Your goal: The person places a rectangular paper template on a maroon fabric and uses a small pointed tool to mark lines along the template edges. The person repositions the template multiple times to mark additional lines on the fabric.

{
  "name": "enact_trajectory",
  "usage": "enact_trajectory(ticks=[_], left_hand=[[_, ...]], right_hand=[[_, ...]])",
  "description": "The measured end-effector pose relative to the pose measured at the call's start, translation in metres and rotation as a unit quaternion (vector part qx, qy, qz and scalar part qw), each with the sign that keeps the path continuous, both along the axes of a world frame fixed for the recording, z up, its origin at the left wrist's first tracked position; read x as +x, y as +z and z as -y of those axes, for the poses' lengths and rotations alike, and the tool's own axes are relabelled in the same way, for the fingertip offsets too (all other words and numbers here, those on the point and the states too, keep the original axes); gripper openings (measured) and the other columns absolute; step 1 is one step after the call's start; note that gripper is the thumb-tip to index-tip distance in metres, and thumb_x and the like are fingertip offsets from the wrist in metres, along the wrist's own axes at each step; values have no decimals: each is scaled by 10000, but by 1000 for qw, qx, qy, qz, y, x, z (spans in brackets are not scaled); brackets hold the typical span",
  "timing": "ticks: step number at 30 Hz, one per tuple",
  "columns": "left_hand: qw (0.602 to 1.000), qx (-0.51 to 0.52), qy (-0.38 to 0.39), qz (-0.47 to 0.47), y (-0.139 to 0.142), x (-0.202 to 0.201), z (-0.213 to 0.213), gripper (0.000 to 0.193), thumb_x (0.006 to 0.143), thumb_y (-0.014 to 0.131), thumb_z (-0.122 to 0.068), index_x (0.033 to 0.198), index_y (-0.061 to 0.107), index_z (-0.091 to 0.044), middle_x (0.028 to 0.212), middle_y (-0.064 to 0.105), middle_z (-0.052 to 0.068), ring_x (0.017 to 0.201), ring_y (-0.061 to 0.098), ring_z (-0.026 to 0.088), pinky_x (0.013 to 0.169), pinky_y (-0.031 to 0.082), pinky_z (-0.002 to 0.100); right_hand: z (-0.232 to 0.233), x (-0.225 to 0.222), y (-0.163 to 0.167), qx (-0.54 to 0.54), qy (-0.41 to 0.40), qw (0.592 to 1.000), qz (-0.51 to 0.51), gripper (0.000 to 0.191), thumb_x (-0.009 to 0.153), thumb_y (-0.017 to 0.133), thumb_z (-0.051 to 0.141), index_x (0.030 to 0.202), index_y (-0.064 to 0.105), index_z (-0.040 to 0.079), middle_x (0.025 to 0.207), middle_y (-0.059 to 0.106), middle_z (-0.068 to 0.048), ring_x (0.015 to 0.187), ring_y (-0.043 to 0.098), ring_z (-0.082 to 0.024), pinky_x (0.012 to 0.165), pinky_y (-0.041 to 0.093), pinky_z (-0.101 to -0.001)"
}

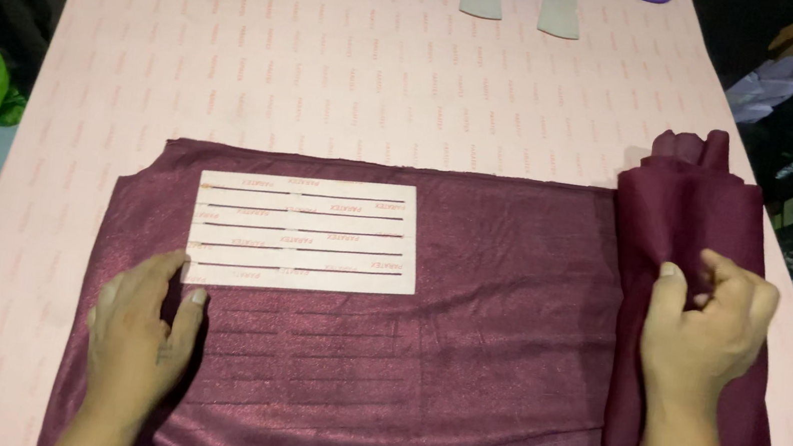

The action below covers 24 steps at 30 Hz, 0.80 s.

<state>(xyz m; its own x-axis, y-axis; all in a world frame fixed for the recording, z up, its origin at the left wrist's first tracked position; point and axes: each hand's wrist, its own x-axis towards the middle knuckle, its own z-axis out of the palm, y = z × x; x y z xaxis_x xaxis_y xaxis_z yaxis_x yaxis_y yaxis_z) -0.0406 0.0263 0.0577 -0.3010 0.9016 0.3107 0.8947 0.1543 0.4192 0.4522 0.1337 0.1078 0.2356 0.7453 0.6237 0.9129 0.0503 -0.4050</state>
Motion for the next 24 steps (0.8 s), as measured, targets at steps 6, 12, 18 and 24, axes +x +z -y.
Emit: enact_trajectory(ticks=[6,12,18,24], left_hand=[[1000,14,9,12,-4,-14,-19,367,926,657,-268,1265,702,-132,1420,572,134,1359,458,375,1132,336,550],[1000,8,-7,17,-8,-12,-20,369,912,647,-281,1268,715,-210,1456,543,129,1389,429,373,1140,301,569],[999,-35,-24,20,-5,-12,-26,415,883,664,-307,1295,714,-289,1469,496,144,1395,370,379,1135,242,590],[998,-34,-4,45,-3,-8,-31,355,877,689,-310,1228,747,-296,1434,517,115,1364,380,367,1130,249,576]], right_hand=[[3,-96,-25,-232,270,928,-111,278,914,690,217,1157,738,92,1107,716,-51,979,713,-213,861,569,-345],[3,-132,-38,-256,295,921,11,363,889,700,252,1236,730,147,1138,637,-62,1038,657,-249,841,543,-378],[1,-135,-30,-278,271,920,49,366,883,707,295,1244,735,242,1074,611,-42,959,656,-231,777,552,-395],[-1,-148,-30,-302,172,935,68,363,913,685,404,1261,726,310,1048,620,-3,868,678,-213,708,562,-408]])
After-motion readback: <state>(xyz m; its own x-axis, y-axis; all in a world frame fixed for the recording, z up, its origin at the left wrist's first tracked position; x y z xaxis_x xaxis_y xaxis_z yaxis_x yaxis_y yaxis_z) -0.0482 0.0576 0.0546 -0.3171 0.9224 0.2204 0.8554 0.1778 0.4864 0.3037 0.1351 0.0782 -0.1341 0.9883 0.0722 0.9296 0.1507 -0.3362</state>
